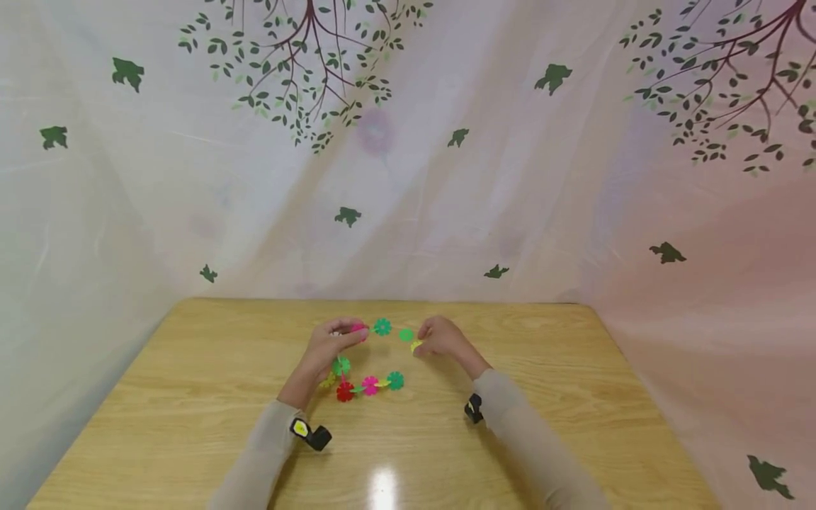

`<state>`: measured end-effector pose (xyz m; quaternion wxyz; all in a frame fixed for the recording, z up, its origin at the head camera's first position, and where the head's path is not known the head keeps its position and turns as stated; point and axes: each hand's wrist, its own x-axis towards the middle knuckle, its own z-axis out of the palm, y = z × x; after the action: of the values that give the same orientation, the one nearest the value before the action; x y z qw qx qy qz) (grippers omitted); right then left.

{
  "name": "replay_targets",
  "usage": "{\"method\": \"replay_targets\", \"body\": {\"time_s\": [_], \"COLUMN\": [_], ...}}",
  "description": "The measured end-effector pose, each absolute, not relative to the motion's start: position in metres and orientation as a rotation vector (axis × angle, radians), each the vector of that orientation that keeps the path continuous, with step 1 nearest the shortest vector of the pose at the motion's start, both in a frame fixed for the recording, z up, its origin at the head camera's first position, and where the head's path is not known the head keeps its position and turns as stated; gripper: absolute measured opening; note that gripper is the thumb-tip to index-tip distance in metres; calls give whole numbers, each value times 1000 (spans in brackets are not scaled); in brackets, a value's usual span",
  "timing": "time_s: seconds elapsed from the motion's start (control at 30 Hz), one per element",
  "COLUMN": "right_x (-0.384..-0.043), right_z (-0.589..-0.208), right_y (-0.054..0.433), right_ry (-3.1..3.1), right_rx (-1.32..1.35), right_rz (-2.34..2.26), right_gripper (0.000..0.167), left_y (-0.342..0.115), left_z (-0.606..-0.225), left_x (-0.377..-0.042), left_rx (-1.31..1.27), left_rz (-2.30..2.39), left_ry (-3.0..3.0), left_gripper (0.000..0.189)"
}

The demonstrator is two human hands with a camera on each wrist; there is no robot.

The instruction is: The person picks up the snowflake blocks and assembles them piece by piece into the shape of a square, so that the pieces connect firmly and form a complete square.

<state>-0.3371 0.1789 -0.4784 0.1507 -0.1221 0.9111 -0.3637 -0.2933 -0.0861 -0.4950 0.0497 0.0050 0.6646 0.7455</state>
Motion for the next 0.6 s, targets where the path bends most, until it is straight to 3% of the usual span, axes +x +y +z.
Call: {"method": "replay_targets", "body": {"time_s": [0.3,0.6], "right_x": [-339,-334], "right_z": [-482,-478], "right_y": [176,167], "right_ry": [2656,2528], "right_rx": [-322,-311], "right_rz": [-995,-1343], "right_gripper": [27,18], "left_y": [-81,-73], "left_z": [-494,-493], "left_x": [-293,-293], "left_rx": [-40,-195], "left_rz": [2336,2420], "left_ry": [2029,2101], "left_gripper": [27,34]}}
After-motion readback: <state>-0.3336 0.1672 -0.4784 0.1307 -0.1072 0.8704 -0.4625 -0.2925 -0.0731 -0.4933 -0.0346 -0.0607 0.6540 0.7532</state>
